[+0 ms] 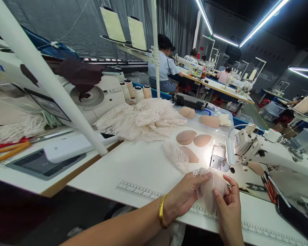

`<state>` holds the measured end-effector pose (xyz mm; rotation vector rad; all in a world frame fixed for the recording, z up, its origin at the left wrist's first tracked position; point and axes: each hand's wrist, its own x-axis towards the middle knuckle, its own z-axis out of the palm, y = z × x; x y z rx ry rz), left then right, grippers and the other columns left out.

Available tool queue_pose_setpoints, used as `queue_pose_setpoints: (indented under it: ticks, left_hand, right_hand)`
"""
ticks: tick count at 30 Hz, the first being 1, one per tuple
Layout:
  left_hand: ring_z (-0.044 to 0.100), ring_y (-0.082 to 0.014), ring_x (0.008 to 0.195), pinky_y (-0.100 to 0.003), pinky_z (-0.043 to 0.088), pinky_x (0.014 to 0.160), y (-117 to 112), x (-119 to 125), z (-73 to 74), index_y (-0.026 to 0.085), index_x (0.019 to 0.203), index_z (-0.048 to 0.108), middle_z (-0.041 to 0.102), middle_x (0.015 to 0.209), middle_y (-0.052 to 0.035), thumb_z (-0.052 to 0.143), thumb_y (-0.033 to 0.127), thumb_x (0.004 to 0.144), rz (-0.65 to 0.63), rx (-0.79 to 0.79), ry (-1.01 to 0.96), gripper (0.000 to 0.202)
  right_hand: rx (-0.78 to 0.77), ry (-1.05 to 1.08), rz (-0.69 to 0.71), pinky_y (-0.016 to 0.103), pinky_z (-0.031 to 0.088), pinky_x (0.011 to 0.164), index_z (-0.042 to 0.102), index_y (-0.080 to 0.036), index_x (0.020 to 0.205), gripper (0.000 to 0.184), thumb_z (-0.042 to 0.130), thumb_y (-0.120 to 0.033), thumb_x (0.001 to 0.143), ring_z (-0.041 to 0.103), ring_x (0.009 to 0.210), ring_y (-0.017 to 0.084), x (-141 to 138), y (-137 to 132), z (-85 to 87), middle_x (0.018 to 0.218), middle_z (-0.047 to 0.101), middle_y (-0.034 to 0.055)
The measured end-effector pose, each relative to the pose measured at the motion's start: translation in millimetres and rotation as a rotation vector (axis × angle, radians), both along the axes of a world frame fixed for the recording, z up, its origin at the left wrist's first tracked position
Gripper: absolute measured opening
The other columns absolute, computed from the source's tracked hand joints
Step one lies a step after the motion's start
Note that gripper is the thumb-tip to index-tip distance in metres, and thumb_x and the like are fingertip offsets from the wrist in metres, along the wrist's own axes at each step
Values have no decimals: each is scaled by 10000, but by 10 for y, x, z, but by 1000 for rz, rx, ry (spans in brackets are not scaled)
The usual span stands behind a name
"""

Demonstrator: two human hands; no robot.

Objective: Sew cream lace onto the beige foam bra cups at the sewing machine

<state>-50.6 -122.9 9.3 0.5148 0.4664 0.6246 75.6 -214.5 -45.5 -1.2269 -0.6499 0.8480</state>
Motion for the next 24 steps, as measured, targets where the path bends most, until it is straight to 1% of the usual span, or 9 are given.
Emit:
queue_pose_setpoints:
  ticks: [3,7,10,13,15,18,21,24]
  left_hand:
    - [709,-248,920,-347,554,909,-4,31,-20,110,963,776,774,949,-114,973,319,656,38,-25,13,420]
    - [698,-227,874,-328,557,851,3,38,-49,103,994,783,776,965,-120,973,329,663,19,-30,24,443]
    - [692,-218,860,-316,559,821,6,40,-60,98,983,785,776,962,-120,976,342,658,22,-38,25,449]
    - [690,-215,869,-311,561,822,4,54,-64,98,970,785,777,961,-116,976,359,658,27,-51,31,449]
    - [693,-216,879,-312,563,841,2,66,-59,99,981,786,779,972,-114,977,368,655,30,-44,30,464]
    - [703,-219,878,-320,567,876,2,78,-40,99,991,788,784,980,-114,981,385,647,33,-28,24,487]
    - [707,-215,849,-315,572,850,2,79,-22,102,997,789,786,961,-116,974,410,657,21,-29,21,495]
    - [706,-213,830,-314,572,825,-7,75,-4,96,999,790,785,958,-128,965,418,670,-17,-14,26,493]
  right_hand:
    - [6,-10,-1,368,598,884,498,-270,1383,691,853,-452,819,731,1005,231,39,7,-45,1122,761,58]
    - [-2,7,42,403,599,916,496,-281,1373,699,864,-457,804,729,1050,253,123,19,-119,1179,749,73]
    - [-7,0,42,392,602,888,519,-277,1346,651,851,-455,814,726,1025,251,147,21,-140,1179,743,78]
    - [-16,-18,24,363,600,847,555,-273,1299,598,841,-478,815,715,989,239,118,18,-116,1152,736,67]
    - [-22,-29,-2,347,589,852,569,-275,1284,577,832,-496,820,702,995,231,84,16,-86,1127,728,51]
    - [-25,-21,-22,323,581,826,576,-280,1273,563,825,-512,824,694,943,212,43,15,-45,1043,719,20]
    - [-23,11,-20,310,580,772,576,-279,1266,571,830,-521,816,690,877,202,17,11,-27,969,710,2]
    - [-24,23,-29,298,571,767,581,-279,1259,573,839,-522,809,681,874,195,-1,2,-38,960,707,-3]
